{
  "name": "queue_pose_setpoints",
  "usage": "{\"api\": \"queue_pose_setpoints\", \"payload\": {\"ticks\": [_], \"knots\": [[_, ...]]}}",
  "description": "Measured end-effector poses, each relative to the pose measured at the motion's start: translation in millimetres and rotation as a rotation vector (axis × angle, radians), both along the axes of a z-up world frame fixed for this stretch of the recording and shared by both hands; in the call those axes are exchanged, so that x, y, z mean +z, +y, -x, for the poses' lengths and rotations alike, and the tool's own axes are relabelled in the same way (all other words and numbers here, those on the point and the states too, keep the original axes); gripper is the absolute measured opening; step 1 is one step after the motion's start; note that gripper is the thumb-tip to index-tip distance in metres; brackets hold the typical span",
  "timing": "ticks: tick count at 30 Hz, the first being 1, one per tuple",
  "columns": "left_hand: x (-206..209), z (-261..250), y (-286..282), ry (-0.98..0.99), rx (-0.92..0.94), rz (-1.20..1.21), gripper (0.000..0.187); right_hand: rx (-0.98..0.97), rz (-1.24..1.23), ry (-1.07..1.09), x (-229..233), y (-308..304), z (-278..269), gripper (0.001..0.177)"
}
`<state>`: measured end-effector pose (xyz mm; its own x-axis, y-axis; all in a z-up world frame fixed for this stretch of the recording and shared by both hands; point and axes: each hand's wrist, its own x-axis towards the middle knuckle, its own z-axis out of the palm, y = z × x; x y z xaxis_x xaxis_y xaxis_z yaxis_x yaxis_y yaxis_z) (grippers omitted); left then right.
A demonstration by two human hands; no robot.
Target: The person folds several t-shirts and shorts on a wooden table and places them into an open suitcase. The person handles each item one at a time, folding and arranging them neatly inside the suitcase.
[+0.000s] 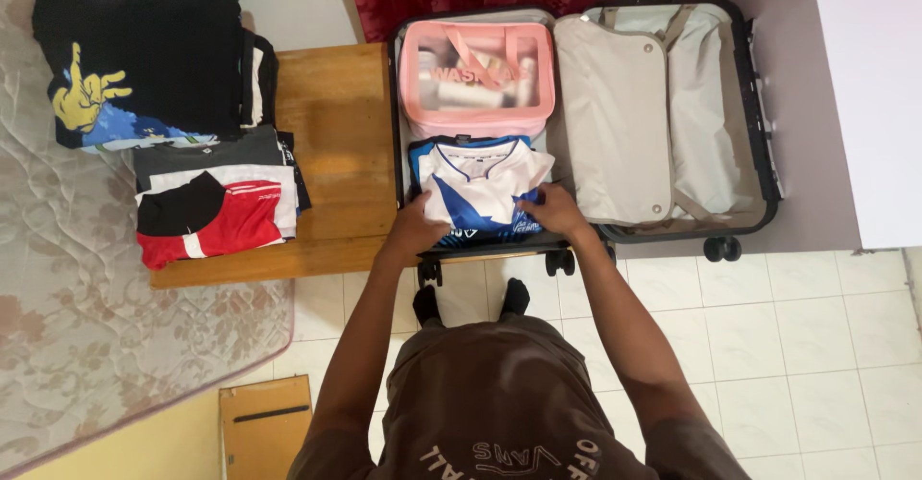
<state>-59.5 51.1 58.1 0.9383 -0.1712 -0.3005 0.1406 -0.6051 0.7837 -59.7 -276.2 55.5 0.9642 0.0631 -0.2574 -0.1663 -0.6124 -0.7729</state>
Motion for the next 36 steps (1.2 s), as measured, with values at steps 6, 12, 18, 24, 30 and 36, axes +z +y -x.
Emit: {"api": "queue_pose_setpoints", "payload": {"ticks": [6,12,18,24,30,36], "knots": [[8,19,-1,-0.304,-0.013,-0.089,0.065,-0.3,-0.092,-0.199,7,17,15,0.028],[30,18,-15,-0.328,0.139,0.243,0.042,-0.306,-0.057,-0.408,27,31,19,0.029],[35,25,-9,-0.449,0.024,-0.011,0.028,-0.209,-0.017,-0.276,-6,23,10,0.037],[32,27,-11,-0.178,-0.224,-0.333,0.03,0.039,0.165,-0.032,-28,11,5,0.047],[17,-6,-17,-0.054,-0.202,-0.465,0.039,-0.474,-0.219,0.157,-8,13,0,0.055],[-45,-62,-36,-0.522,0.114,-0.49,0.045,-0.507,-0.435,-0.008,-31,13,-27,0.044]]}}
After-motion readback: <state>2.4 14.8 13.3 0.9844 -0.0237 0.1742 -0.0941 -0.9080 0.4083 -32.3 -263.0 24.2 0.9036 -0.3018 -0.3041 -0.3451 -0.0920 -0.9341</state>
